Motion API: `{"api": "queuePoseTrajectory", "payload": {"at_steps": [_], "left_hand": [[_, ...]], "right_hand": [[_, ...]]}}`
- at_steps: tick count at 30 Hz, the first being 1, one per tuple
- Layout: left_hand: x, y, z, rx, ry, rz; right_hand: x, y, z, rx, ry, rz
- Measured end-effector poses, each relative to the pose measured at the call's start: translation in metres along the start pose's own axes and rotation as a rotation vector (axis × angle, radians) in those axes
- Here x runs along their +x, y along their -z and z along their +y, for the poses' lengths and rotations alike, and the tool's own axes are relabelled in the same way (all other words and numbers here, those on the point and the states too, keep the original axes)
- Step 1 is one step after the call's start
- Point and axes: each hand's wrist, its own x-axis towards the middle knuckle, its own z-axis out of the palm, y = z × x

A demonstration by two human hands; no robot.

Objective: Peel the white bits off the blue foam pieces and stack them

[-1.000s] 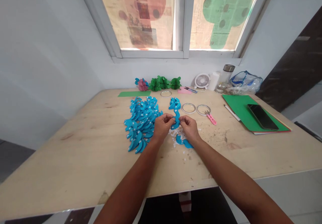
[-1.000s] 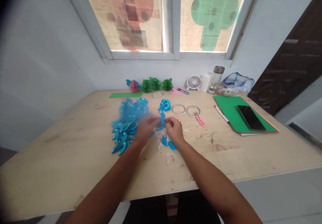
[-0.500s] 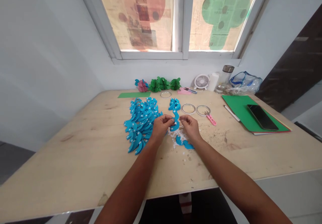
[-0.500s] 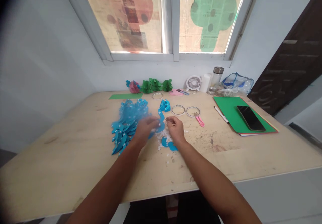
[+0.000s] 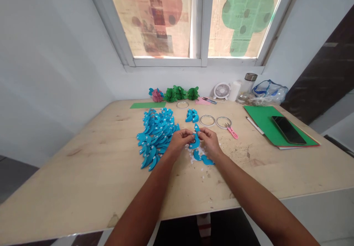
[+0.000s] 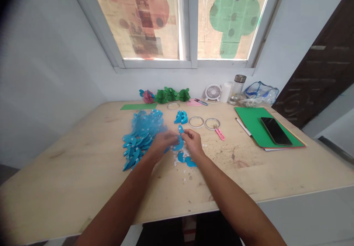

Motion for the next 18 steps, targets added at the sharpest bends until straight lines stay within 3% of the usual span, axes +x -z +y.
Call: {"api": "queuePoseTrajectory", "payload": {"at_steps": [14, 16, 18], "left_hand": [[-0.0043, 0.0009, 0.0059, 0.139, -0.046, -0.097], [-0.0023, 0.0013, 0.0046, 0.182, -0.115, -0.019], [-0.0010, 0.0016, 0.0035, 0.297, -0.271, 0.119]], "right_hand": [[0.0017, 0.0020, 0.0040, -0.114, 0.053, 0.049], [0.0021, 0.0021, 0.0060, -0.139, 0.053, 0.061], [0.0020, 0.0018, 0.0082, -0.159, 0.052, 0.063]]}}
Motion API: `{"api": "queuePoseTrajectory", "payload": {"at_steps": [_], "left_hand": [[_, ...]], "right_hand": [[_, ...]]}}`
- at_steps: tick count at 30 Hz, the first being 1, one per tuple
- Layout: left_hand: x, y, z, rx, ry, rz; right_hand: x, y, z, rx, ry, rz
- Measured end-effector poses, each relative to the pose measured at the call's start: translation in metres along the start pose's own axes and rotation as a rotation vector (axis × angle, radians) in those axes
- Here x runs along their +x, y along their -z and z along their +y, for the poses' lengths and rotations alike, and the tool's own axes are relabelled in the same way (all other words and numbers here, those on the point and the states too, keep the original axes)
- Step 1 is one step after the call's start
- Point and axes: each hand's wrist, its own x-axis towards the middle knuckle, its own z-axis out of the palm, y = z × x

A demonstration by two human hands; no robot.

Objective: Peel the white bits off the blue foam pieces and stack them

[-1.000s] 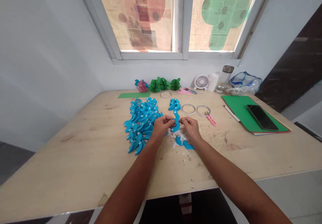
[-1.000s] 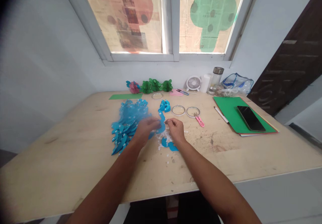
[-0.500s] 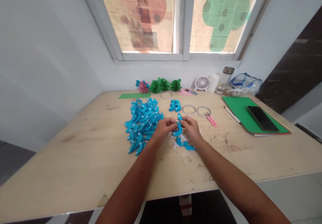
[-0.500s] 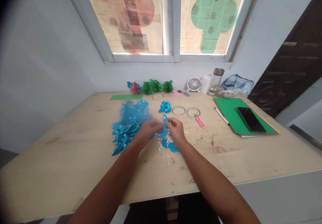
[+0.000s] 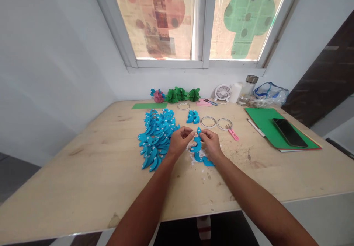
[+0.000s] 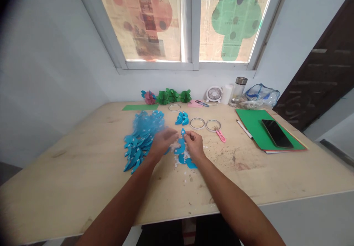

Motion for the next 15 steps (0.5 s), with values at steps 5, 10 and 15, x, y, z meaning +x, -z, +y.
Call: {"api": "queuePoseTrajectory", "payload": {"at_steps": [5, 10, 15], "left_hand": [[-0.002, -0.002, -0.003, 0.358, -0.349, 0.100], [-0.002, -0.004, -0.009, 0.505, -0.445, 0.068], [0.000, -0.003, -0.012, 0.595, -0.414, 0.023]], "right_hand": [[-0.003, -0.001, 0.001, -0.077, 0.045, -0.046], [-0.006, -0.001, -0.003, -0.243, 0.126, -0.047], [-0.009, 0.000, -0.006, -0.400, 0.206, -0.035]]}}
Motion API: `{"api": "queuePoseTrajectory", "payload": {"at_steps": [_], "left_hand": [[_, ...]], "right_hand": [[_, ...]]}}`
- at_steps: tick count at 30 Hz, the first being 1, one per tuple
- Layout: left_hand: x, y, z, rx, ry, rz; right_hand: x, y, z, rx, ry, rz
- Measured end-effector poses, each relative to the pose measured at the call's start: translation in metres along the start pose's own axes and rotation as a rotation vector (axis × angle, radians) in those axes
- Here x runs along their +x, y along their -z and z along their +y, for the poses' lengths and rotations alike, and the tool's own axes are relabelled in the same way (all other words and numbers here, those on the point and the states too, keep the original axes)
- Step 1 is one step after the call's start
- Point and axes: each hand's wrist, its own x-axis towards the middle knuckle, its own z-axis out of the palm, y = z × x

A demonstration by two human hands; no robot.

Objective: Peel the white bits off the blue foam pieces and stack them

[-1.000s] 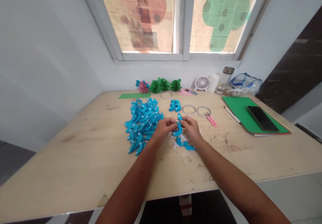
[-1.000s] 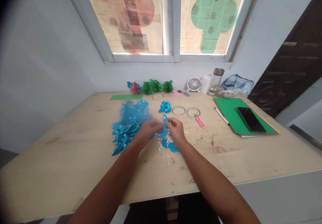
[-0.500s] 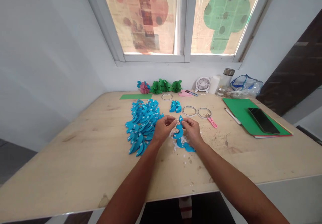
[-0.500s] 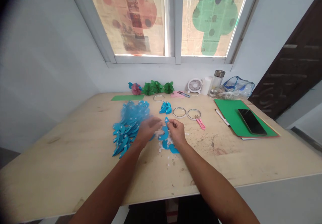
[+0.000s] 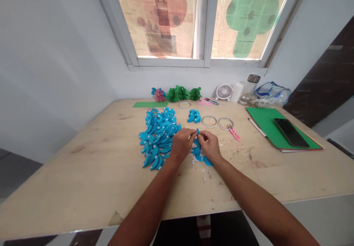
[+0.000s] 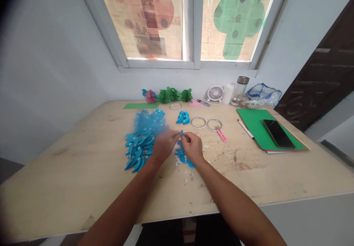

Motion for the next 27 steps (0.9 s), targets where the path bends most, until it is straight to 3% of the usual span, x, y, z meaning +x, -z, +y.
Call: {"api": "queuePoseTrajectory", "payload": {"at_steps": [10, 27], "left_hand": [[0.0011, 0.0045, 0.0011, -0.015, 0.038, -0.054], [0.0045, 0.0036, 0.0004, -0.262, 0.184, -0.007]], "right_hand": [[-0.0023, 0.0012, -0.0003, -0.089, 0.072, -0.013], [0.0007, -0.0009, 0.0039, 0.002, -0.023, -0.022]]}}
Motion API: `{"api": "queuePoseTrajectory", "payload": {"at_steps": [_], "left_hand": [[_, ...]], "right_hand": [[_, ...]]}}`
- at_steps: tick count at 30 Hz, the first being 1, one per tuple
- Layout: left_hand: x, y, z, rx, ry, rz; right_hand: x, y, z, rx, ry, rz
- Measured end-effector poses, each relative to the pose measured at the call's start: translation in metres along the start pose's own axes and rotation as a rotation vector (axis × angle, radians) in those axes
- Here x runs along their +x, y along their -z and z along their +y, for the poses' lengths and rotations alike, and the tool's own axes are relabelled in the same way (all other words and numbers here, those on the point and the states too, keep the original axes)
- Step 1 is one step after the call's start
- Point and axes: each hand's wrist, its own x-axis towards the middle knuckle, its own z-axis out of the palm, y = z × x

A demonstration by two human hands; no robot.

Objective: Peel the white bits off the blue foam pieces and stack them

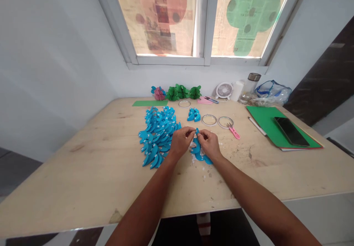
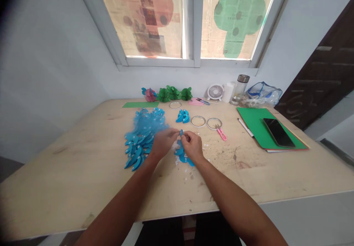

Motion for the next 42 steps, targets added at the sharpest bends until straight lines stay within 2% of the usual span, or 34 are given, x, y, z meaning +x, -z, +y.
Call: {"api": "queuePoseTrajectory", "payload": {"at_steps": [11, 22, 30, 36, 42], "left_hand": [[0.002, 0.003, -0.007, -0.029, -0.006, -0.030], [0.001, 0.002, -0.006, 0.079, -0.054, -0.029], [0.002, 0.005, -0.005, 0.013, 0.050, 0.109], [0.004, 0.003, -0.011, -0.059, 0.095, 0.005], [0.003, 0.006, -0.003, -0.074, 0.158, -0.013]], "right_hand": [[0.000, -0.001, 0.002, 0.034, -0.024, -0.024], [0.001, -0.003, 0.003, 0.149, -0.088, -0.038], [0.003, -0.004, 0.001, 0.347, -0.187, -0.026], [0.006, 0.001, -0.001, 0.441, -0.209, 0.073], [0.009, 0.005, -0.003, 0.446, -0.194, 0.120]]}}
